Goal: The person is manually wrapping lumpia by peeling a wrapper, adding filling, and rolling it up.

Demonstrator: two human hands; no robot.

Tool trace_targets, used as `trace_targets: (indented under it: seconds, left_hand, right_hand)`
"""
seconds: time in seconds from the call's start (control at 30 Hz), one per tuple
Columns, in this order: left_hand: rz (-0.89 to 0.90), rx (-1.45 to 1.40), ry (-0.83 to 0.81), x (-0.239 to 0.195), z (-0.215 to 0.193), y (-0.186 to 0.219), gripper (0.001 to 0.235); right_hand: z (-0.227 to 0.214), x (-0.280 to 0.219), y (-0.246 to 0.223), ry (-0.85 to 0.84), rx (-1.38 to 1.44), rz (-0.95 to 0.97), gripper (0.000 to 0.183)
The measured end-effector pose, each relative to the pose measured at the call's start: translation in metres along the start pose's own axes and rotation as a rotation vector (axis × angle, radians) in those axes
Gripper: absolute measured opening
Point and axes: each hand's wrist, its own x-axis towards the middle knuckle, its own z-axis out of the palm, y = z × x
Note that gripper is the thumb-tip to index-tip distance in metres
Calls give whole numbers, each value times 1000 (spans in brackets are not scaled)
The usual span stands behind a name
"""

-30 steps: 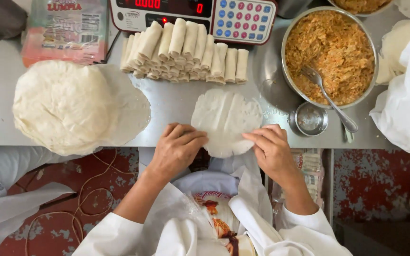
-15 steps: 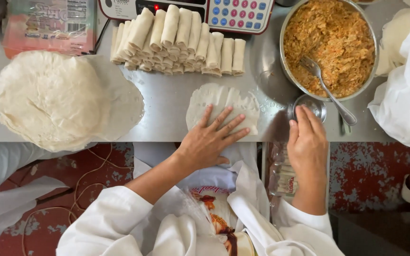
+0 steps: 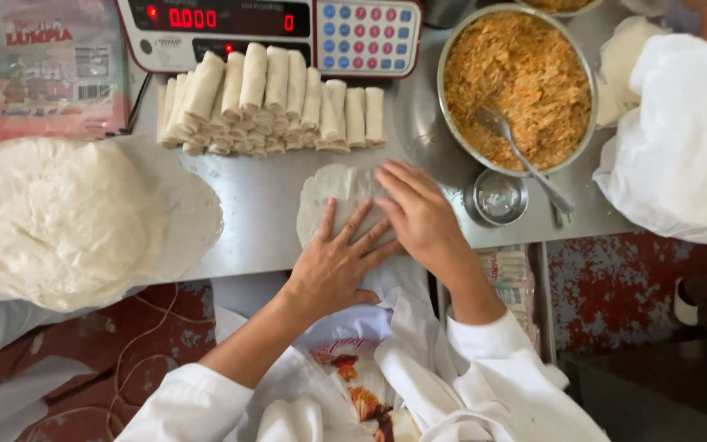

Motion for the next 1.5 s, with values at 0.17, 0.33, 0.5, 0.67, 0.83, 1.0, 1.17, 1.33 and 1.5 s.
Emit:
trace_targets:
  seconds: [0.17,0.33,0.5,0.67,0.83,1.0,1.17,1.33,1.5]
  left_hand:
    - [-14,0,88,-4,-16,5,119]
    - [42,87,231,-8,-12,-1,118]
    - [78,123,271,-10,-10,-4,110]
    - [87,74,296,-11,-11,-5,108]
    - [58,-15,304,-10,-5,-3,104]
    - [-3,-86,325,-10,-1,1,100]
    - [4,-164,413,-10,-3,1,101]
    - [-150,-416,568,-8,-4,-7,91]
    - [-363,-463,555,-12,-19,-17,95]
  right_hand:
    - [-97,-54,64,186,-491,198,23]
    - [-142,-31,60,-27,-628,276,40]
    - [-175,0,74,7,-902,220,35]
    - [-154,8,62,-135,-874,335,42]
    - [-141,-21,52,-34,-787,256,46]
    - [-139,-34,52,-40,-665,242,38]
    - [-134,-31,40,-38,-577,317,36]
    - [-151,-42,26,32,-230,358,25]
    - [-126,-54,-10,-58,285,400,25]
